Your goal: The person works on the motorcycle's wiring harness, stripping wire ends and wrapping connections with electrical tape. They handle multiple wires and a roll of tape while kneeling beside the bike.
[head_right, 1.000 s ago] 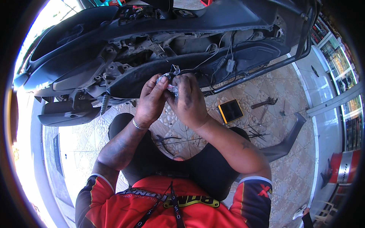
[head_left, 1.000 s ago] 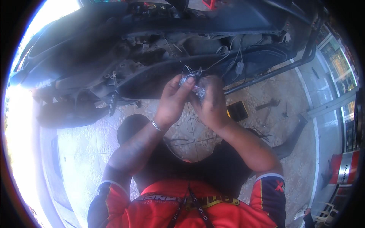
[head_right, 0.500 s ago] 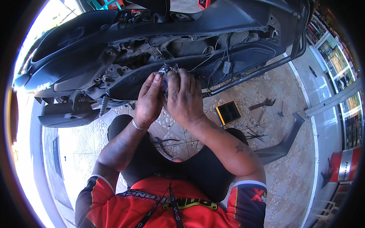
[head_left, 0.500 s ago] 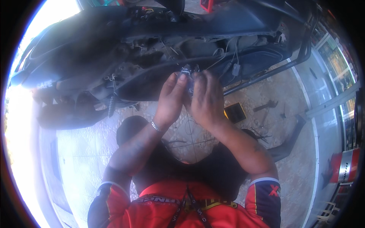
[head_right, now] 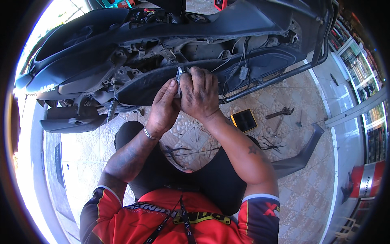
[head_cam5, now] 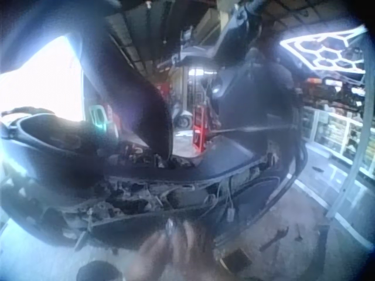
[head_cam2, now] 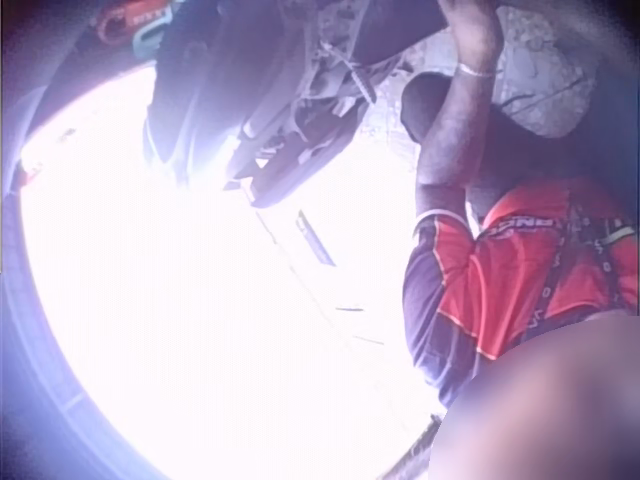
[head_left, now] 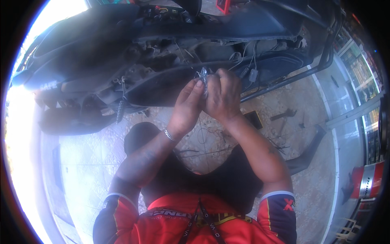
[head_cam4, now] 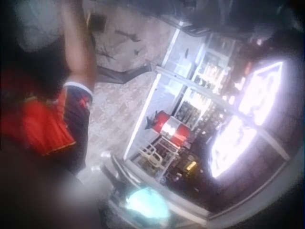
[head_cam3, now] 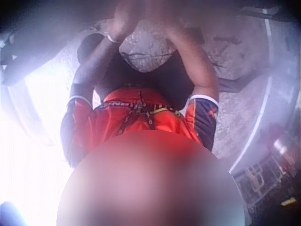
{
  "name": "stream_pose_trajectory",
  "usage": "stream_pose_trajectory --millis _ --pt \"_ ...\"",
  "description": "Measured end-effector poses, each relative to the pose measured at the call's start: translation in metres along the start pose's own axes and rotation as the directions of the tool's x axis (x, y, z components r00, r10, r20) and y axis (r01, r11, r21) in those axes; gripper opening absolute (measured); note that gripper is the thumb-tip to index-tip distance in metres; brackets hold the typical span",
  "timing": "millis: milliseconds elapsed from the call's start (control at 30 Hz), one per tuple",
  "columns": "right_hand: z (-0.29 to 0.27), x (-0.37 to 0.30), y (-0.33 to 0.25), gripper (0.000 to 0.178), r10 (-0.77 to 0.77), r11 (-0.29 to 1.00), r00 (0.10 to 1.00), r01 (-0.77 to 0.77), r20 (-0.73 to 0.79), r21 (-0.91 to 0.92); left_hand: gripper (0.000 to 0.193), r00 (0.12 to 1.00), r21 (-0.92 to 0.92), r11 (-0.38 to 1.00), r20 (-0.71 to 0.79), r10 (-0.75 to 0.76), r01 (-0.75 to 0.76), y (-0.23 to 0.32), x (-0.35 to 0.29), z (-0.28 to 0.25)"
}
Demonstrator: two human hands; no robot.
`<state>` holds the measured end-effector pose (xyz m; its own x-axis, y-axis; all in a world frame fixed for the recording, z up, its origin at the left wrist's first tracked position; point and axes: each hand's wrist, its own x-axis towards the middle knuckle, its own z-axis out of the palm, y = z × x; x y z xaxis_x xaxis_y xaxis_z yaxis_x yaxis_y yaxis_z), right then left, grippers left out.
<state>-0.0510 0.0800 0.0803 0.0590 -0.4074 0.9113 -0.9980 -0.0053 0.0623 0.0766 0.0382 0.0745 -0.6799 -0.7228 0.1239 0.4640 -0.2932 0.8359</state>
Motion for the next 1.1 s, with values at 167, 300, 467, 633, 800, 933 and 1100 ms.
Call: stream_pose_trajectory --millis 167,300,467,633,800,933,1100 --pt "-0.009 0.005 0.003 0.019 -0.043 0.993 0.998 0.039 0.036 0.115 0.039 0.997 0.080 0.997 0.071 -0.015 0.009 0.003 -0.002 -0.001" --pt "-0.020 0.017 0.006 0.019 0.016 0.956 1.000 -0.012 -0.013 0.294 0.044 0.988 0.153 0.985 0.140 0.061 -0.082 0.009 -0.010 0.002" --pt "-0.044 0.029 0.009 0.027 0.486 0.503 0.817 -0.551 0.310 0.665 0.040 0.980 0.080 0.982 0.112 0.163 -0.172 0.015 -0.019 0.015" --pt "-0.055 0.034 0.022 0.027 0.542 -0.314 0.462 -0.664 0.702 0.679 0.036 0.988 0.138 0.979 0.073 0.139 -0.148 0.020 -0.017 0.017" --pt "-0.048 0.026 0.025 0.026 0.516 -0.283 0.461 -0.704 0.722 0.652 0.024 0.996 0.193 0.978 0.056 0.074 -0.083 0.016 -0.011 0.012" --pt "-0.043 0.025 0.025 0.029 0.561 0.603 0.770 -0.632 0.303 0.487 0.018 1.000 0.125 0.992 0.031 -0.006 0.002 0.012 -0.005 0.008" --pt "-0.048 0.039 0.027 0.023 0.537 0.762 0.841 -0.452 -0.062 0.463 0.015 0.997 0.174 0.983 0.066 0.045 -0.056 0.009 -0.006 0.011"
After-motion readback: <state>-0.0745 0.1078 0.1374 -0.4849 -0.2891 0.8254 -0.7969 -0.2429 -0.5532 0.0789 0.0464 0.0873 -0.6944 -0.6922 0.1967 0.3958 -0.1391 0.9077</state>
